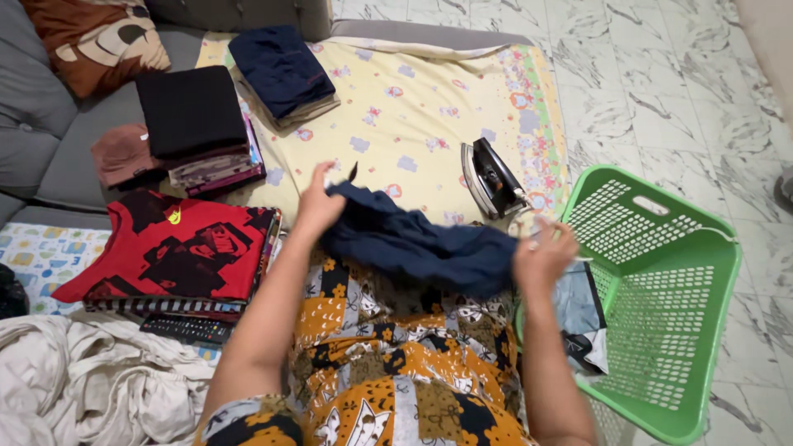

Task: The person irons several pieces of clothing on a bed, including dark blue shorts and camouflage shorts. They use an iron to smooth each item, fold them, and place them in a pile. The person also handles a white and blue shirt at the end.

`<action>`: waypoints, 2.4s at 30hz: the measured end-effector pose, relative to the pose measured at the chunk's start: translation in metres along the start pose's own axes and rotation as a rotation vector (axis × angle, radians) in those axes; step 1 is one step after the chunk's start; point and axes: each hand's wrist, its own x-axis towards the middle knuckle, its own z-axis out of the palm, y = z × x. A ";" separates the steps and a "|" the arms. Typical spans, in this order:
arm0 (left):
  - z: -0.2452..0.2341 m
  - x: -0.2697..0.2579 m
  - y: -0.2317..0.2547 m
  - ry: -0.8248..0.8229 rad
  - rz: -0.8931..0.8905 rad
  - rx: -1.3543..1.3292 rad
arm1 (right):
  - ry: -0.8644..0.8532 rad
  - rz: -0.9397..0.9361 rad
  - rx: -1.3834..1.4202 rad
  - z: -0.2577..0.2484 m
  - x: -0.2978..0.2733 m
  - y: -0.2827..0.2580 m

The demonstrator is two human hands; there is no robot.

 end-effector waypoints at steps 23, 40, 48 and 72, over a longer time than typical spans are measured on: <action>0.037 -0.023 0.047 -0.365 0.202 -0.923 | -0.227 -0.617 0.457 -0.043 0.060 -0.182; 0.035 -0.029 0.098 -0.147 0.328 -0.217 | -0.049 -0.282 0.856 -0.032 0.052 -0.180; 0.062 -0.001 0.044 -0.329 0.149 -0.744 | 0.062 -0.540 0.310 -0.041 0.062 -0.181; 0.040 -0.038 0.049 -0.789 -0.310 -1.650 | -0.649 -0.412 0.878 0.038 0.067 -0.117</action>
